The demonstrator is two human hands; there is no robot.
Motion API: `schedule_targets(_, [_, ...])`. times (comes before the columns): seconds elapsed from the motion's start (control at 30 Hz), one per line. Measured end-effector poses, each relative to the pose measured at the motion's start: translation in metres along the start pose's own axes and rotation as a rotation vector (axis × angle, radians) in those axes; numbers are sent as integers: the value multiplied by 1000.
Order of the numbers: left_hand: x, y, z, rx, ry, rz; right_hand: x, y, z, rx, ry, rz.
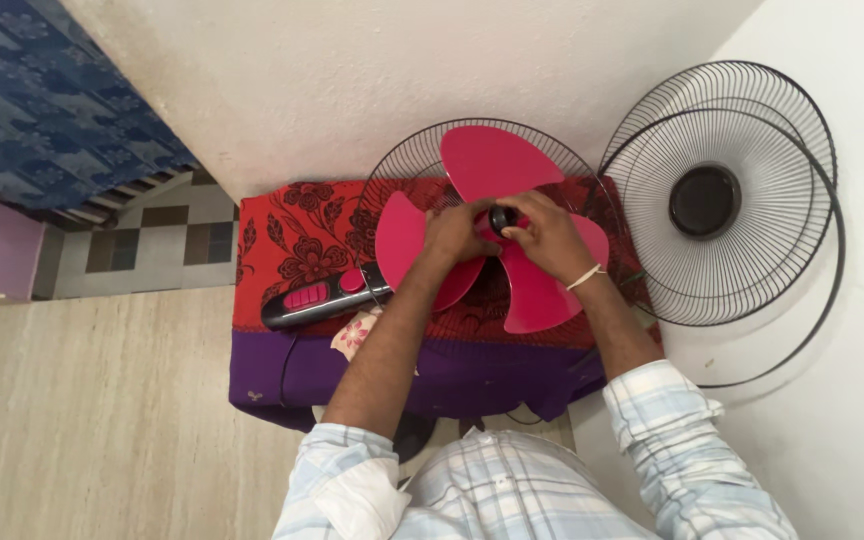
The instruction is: The person assembles a standing fan by attaching pink blades to the motor hub, securing them with a cap, wiping the blades with a cloth, and then fitting the front wire cage over the assembly.
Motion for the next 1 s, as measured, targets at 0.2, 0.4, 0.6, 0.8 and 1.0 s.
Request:
schedule_targets(0.2, [-3, -5, -15, 21, 76, 89, 21, -6, 18, -140, 24, -143])
schedule_targets(0.4, [-31, 9, -53, 25, -168, 115, 29, -6, 25, -153, 85, -272])
schedule_targets(0.6, [-41, 13, -107, -113, -303, 182, 27, 0, 33, -115, 136, -469])
schedule_targets(0.8, [-38, 10, -130, -169, -318, 229, 26, 7, 40, -35, 90, -927])
schedule_targets(1.0, [-32, 16, -139, -163, -367, 191, 18, -3, 31, -1, 97, -679])
Point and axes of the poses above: each hand's wrist, its own z-axis towards the middle knuckle, its own x-axis out of the palm, y = z × x, the point moved 4 cm from there along z, towards the middle knuckle, and after that the axes turned 7 degrees about x, right-handed, at the moved point
